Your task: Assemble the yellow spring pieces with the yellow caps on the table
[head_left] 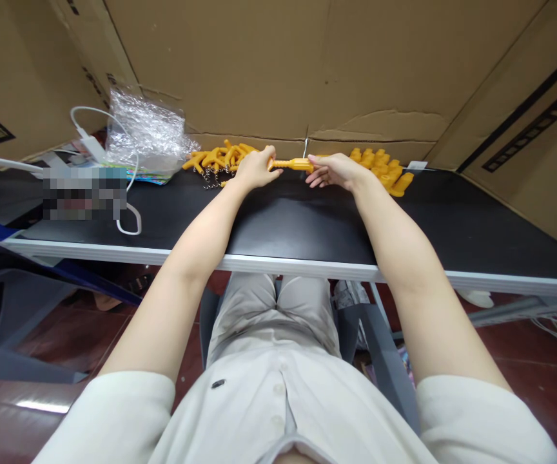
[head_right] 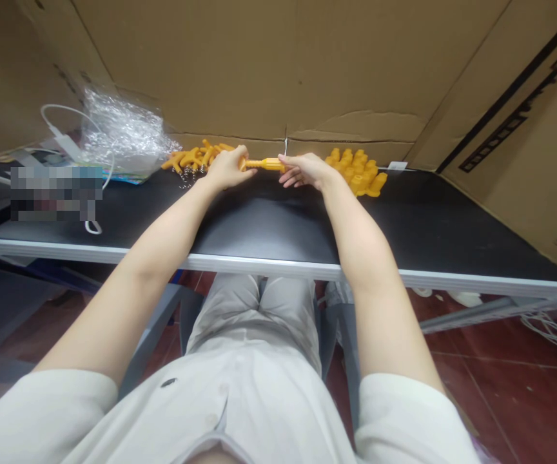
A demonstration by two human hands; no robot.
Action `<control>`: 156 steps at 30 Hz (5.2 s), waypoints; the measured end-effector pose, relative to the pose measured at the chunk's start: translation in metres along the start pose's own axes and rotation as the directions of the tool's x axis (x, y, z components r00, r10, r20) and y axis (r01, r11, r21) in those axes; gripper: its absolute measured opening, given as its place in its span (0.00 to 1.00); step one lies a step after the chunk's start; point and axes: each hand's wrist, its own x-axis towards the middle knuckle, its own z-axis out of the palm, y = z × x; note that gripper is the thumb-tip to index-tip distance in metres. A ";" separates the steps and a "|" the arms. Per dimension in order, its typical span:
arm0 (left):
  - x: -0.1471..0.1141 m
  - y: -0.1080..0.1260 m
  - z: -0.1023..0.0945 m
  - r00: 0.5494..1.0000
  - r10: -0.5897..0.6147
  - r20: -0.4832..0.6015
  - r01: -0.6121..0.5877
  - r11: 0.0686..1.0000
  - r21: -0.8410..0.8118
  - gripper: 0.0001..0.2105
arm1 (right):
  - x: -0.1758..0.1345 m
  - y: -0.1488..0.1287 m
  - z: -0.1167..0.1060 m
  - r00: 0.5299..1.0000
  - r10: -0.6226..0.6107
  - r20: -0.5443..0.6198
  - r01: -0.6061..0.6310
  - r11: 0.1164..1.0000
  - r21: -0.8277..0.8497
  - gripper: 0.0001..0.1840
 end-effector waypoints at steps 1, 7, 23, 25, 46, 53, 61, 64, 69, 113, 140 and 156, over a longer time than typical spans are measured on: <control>0.000 0.000 0.000 1.000 -0.008 0.003 0.007 1.000 0.003 0.24 | -0.001 -0.001 0.001 1.000 0.010 -0.004 -0.010 1.000 0.002 0.24; -0.002 0.002 -0.001 1.000 -0.026 0.009 0.026 0.999 0.022 0.24 | -0.006 -0.007 0.008 0.997 0.074 -0.030 -0.074 0.997 0.018 0.23; -0.002 0.003 -0.002 0.999 -0.031 0.016 0.030 0.999 0.027 0.23 | 0.000 -0.005 0.005 0.994 0.114 -0.003 -0.114 0.993 0.008 0.26; -0.003 0.004 -0.002 0.999 -0.035 0.014 0.034 0.999 0.033 0.23 | 0.001 -0.005 0.005 0.993 0.116 -0.002 -0.116 0.993 0.009 0.26; -0.004 0.006 -0.004 1.000 -0.018 0.022 0.016 0.996 0.087 0.23 | 0.001 -0.006 0.007 0.987 0.153 -0.042 -0.152 0.988 0.026 0.26; -0.002 0.004 -0.002 1.000 -0.016 0.016 0.014 0.996 0.087 0.23 | -0.001 -0.007 0.008 0.984 0.167 -0.054 -0.165 0.985 0.039 0.27; 0.001 -0.001 0.002 1.000 0.010 -0.010 -0.009 0.997 0.077 0.24 | 0.004 -0.003 0.006 0.988 0.150 -0.046 -0.148 0.988 0.047 0.26; 0.000 0.001 0.002 1.000 0.002 -0.011 -0.001 0.996 0.091 0.25 | 0.004 -0.003 0.006 0.987 0.154 -0.047 -0.151 0.987 0.063 0.26; -0.002 0.006 0.000 1.000 -0.008 -0.012 0.009 0.993 0.115 0.27 | 0.001 -0.006 0.007 0.986 0.157 -0.060 -0.153 0.986 0.067 0.26; -0.004 0.012 -0.001 0.999 0.026 -0.044 -0.022 0.997 0.078 0.24 | 0.001 -0.004 0.008 0.989 0.133 -0.060 -0.125 0.985 0.121 0.27; -0.011 0.021 -0.003 0.990 0.123 0.062 -0.122 0.992 -0.007 0.35 | 0.034 0.047 -0.015 0.809 -0.403 -0.429 0.075 0.793 -0.604 0.23; -0.006 0.012 0.005 0.987 0.152 0.053 -0.152 0.988 -0.013 0.31 | 0.021 0.041 0.009 0.874 -0.393 -0.286 -0.085 0.455 -0.886 0.24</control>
